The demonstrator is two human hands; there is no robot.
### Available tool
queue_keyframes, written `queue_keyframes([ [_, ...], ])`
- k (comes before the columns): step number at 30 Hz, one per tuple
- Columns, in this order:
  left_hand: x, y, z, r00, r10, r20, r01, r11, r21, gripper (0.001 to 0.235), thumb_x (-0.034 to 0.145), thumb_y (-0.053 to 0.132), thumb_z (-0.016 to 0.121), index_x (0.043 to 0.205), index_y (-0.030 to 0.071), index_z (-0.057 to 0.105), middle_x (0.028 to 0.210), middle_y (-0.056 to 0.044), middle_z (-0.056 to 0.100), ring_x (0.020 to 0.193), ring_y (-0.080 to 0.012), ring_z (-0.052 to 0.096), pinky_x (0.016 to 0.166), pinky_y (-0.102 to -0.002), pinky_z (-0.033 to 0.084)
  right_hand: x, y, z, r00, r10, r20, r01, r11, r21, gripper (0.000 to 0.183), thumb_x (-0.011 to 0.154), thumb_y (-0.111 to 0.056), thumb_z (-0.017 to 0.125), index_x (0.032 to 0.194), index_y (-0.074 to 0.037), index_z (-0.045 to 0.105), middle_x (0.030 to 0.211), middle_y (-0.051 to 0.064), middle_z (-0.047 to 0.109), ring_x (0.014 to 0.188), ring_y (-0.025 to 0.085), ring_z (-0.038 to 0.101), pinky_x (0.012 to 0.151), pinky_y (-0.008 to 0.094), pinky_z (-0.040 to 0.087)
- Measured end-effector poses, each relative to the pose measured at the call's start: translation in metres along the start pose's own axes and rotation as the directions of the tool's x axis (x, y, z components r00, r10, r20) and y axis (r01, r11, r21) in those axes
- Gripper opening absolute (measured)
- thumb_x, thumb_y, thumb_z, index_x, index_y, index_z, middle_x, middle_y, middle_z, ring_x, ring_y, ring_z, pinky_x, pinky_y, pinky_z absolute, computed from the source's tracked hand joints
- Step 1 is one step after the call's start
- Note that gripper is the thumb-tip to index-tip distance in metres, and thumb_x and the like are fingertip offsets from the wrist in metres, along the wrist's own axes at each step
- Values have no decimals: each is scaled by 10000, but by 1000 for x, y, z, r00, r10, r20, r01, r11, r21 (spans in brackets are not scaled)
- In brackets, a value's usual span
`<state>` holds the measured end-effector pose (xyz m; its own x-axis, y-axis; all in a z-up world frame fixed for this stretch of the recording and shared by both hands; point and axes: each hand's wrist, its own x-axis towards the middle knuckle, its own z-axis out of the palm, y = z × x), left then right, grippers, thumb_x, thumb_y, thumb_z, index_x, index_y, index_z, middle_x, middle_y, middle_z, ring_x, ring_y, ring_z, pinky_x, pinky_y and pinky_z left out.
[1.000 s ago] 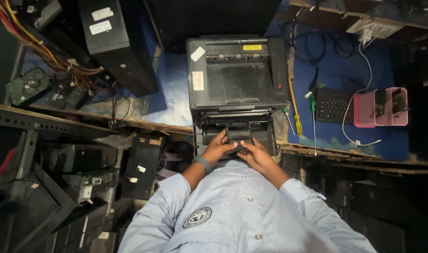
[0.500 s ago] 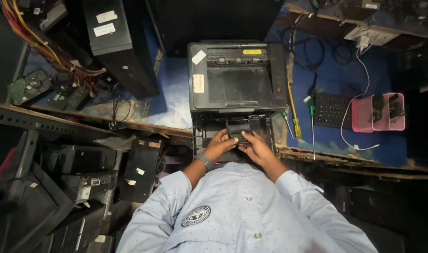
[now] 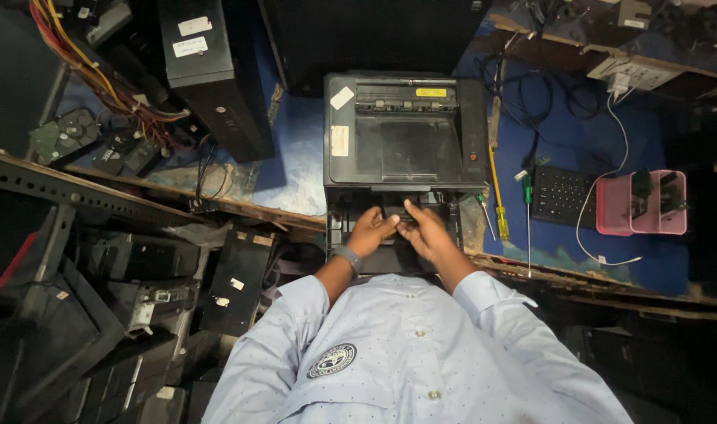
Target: The person opens the front cover of a laser printer, removes the toner cartridge, and uses a screwdriver to adjust internal components. The person then closes the cover, flips the printer over, and uses the screwdriver to remove screws from the bottom panel.
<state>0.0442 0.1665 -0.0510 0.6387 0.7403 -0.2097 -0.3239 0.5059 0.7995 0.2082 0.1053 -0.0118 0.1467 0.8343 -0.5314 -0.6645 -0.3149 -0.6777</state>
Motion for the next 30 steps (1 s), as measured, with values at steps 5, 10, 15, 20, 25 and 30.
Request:
queue_keyframes([
  [5,5,5,6,999,37,-4,-37,997,65,352,983,196,696,1263,18,580,1187,-65,687,1088,-147,662,900,-307,581,-6,-13,-3,1000,-4,16,0,972,234,240,980,-234,643,1144,-63,603,1103,132,715,1005,274,705,946,421,572],
  [10,9,0,6,997,74,-20,-69,979,193,350,991,210,679,1269,22,580,1152,-63,695,1034,-138,677,869,-310,593,-5,-7,-7,996,-71,54,56,969,240,220,1037,-179,599,1203,-39,564,1167,145,683,1051,291,693,1019,458,564],
  [15,21,-5,5,972,172,-161,-119,948,294,385,982,248,684,1244,-11,571,1082,-72,705,907,-149,707,769,-316,606,7,-7,-4,991,-117,71,97,967,235,240,1086,-198,461,1270,-67,542,1202,151,678,1084,297,681,1024,466,534],
  [20,17,-1,4,943,289,-168,-128,776,618,455,932,312,721,1236,-14,627,861,-107,730,751,-190,703,692,-356,573,10,-14,2,994,-93,60,75,965,249,288,1056,-99,391,1316,-97,516,1251,134,663,1133,296,680,1041,475,541],
  [25,21,5,2,890,415,-187,-43,486,873,483,903,398,783,1008,-66,699,811,-234,705,744,-403,701,667,-452,544,20,-16,9,994,-111,-15,111,963,245,298,1047,-63,398,1319,-118,506,1265,103,650,1132,303,682,1021,487,555],
  [30,35,13,1,888,409,-208,-62,557,828,458,871,449,749,988,8,784,876,-240,730,867,-434,708,696,-466,551,33,-30,21,988,-157,-11,157,971,179,203,1099,-57,471,1272,-64,575,1184,138,677,1054,293,680,910,446,576],
])
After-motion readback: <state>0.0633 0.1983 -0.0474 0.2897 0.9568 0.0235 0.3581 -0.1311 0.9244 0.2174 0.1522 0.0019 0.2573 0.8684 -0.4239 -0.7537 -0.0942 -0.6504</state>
